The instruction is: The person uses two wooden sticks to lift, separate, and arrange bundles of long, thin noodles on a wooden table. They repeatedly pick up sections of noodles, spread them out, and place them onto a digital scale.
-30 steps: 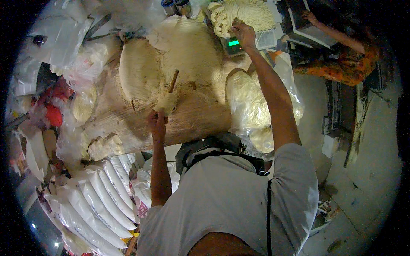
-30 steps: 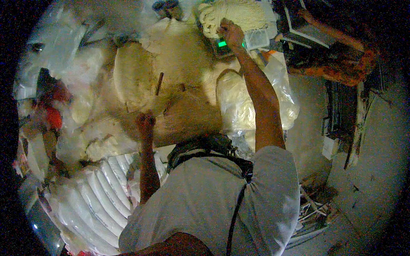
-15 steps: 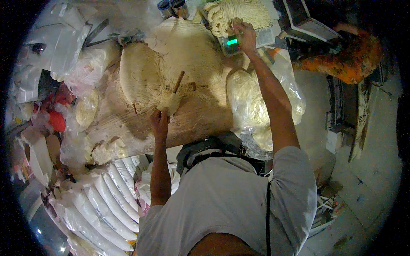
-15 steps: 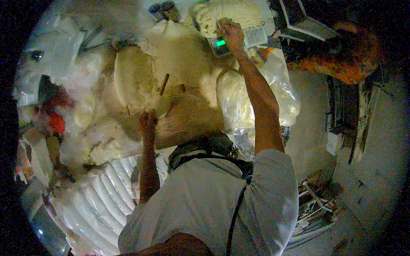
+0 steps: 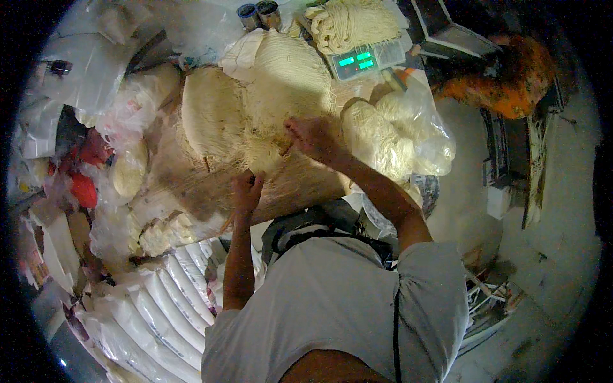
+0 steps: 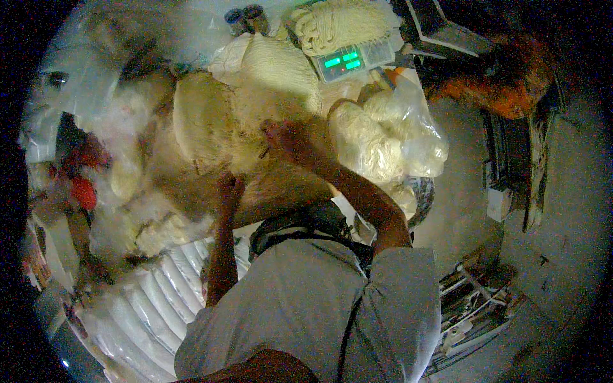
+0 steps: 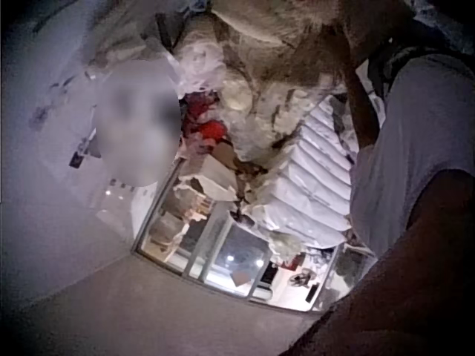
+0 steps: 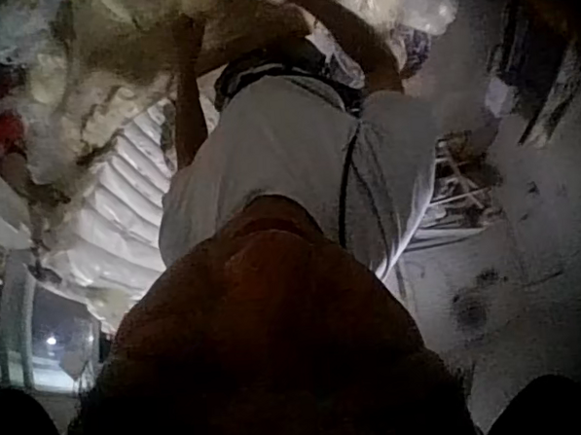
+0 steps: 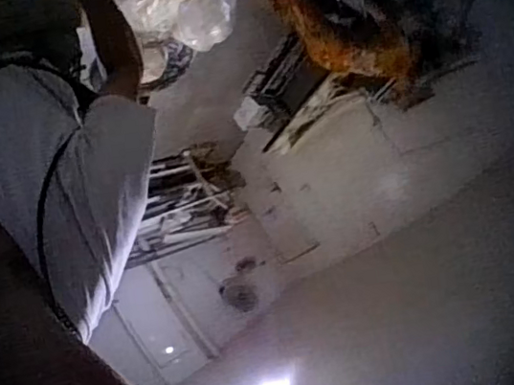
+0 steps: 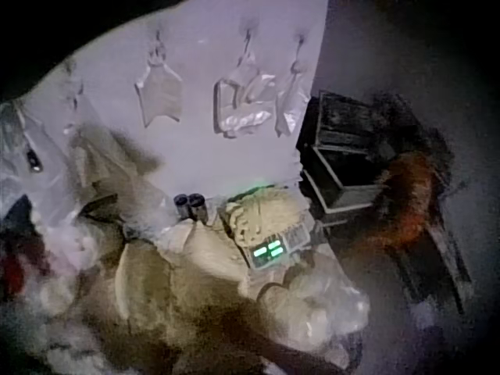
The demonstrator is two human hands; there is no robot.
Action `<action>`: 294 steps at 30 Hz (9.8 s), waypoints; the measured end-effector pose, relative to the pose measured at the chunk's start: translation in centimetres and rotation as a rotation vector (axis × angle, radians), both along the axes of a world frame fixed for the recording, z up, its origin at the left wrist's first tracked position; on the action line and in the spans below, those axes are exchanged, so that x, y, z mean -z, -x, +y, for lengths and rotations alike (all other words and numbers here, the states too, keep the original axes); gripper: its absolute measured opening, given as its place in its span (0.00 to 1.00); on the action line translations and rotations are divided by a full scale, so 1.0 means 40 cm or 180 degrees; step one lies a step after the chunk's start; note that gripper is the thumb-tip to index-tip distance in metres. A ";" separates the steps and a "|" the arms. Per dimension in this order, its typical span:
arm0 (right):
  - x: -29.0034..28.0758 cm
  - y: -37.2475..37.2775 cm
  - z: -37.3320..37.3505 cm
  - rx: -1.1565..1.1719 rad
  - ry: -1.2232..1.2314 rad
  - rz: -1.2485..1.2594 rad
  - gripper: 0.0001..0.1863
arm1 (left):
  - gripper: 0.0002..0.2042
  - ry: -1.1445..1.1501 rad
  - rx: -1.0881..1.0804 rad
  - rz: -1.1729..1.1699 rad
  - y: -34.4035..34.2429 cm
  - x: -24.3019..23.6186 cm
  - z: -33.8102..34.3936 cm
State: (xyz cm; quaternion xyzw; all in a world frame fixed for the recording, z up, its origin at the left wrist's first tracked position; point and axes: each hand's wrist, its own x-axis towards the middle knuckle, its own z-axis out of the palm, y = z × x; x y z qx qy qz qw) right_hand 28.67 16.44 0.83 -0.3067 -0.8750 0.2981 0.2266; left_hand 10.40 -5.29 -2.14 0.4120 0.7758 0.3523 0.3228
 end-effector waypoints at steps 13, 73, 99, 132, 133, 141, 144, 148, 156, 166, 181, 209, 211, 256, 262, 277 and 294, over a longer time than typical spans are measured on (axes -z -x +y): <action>-0.022 0.101 -0.079 0.0737 0.0123 -0.0056 0.06 | 0.15 0.0399 -0.0092 -0.0165 0.116 0.016 -0.186; -0.007 0.052 -0.053 -0.0003 0.2272 0.0694 0.18 | 0.14 -0.0495 0.0276 0.0165 0.088 -0.140 0.114; -0.606 -0.196 0.864 0.0522 0.0736 0.2341 0.17 | 0.23 -0.1648 -0.3232 -0.1998 0.293 0.162 -0.094; 0.031 0.189 -0.021 -0.0095 0.1894 0.0671 0.21 | 0.07 -0.0465 -0.0518 -0.0986 0.108 0.003 0.059; 0.034 0.195 -0.033 -0.0102 0.1843 0.0784 0.21 | 0.08 -0.0524 -0.0517 -0.0889 0.087 -0.024 0.066; 0.057 0.188 -0.060 -0.0707 0.1320 0.0756 0.14 | 0.09 -0.0556 -0.0468 -0.0758 0.081 -0.056 0.040; 0.058 0.180 -0.091 -0.0470 0.1901 0.0706 0.14 | 0.11 -0.0548 -0.0588 -0.0842 0.072 -0.069 0.029; -0.024 0.171 -0.119 0.0019 0.2327 0.0403 0.16 | 0.11 -0.0422 -0.0559 -0.0736 0.085 -0.076 0.022; 0.037 0.172 -0.130 0.0126 0.1621 0.0481 0.14 | 0.17 -0.1093 -0.0115 0.0462 0.097 -0.088 0.016; -0.048 0.170 -0.114 0.0734 0.3279 0.1280 0.12 | 0.14 -0.0869 -0.0410 -0.0689 0.137 -0.034 0.032; -0.115 0.136 -0.016 0.0467 0.2969 0.1632 0.07 | 0.17 -0.0775 -0.0344 -0.0246 0.126 -0.095 0.075; -0.080 0.098 0.070 0.0391 0.3138 0.1799 0.08 | 0.09 -0.0862 -0.0456 -0.1337 0.107 -0.070 0.172; -0.084 0.100 0.075 0.0368 0.3069 0.1590 0.09 | 0.09 -0.0815 -0.0513 -0.1356 0.105 -0.087 0.173; -0.065 0.183 -0.006 0.0328 0.2006 0.0614 0.14 | 0.11 -0.0752 -0.0557 -0.0856 0.110 -0.106 0.182; -0.122 0.141 0.033 0.0116 0.1454 0.0963 0.12 | 0.15 -0.0965 -0.0408 -0.0516 0.166 0.052 0.153; -0.763 -0.192 0.651 0.1105 0.0312 0.1512 0.09 | 0.17 -0.1059 -0.1525 -0.1226 0.251 0.044 0.073; 0.007 0.091 0.562 0.1562 -0.1791 -0.0668 0.17 | 0.11 -0.1032 -0.1468 -0.1845 0.249 -0.010 0.049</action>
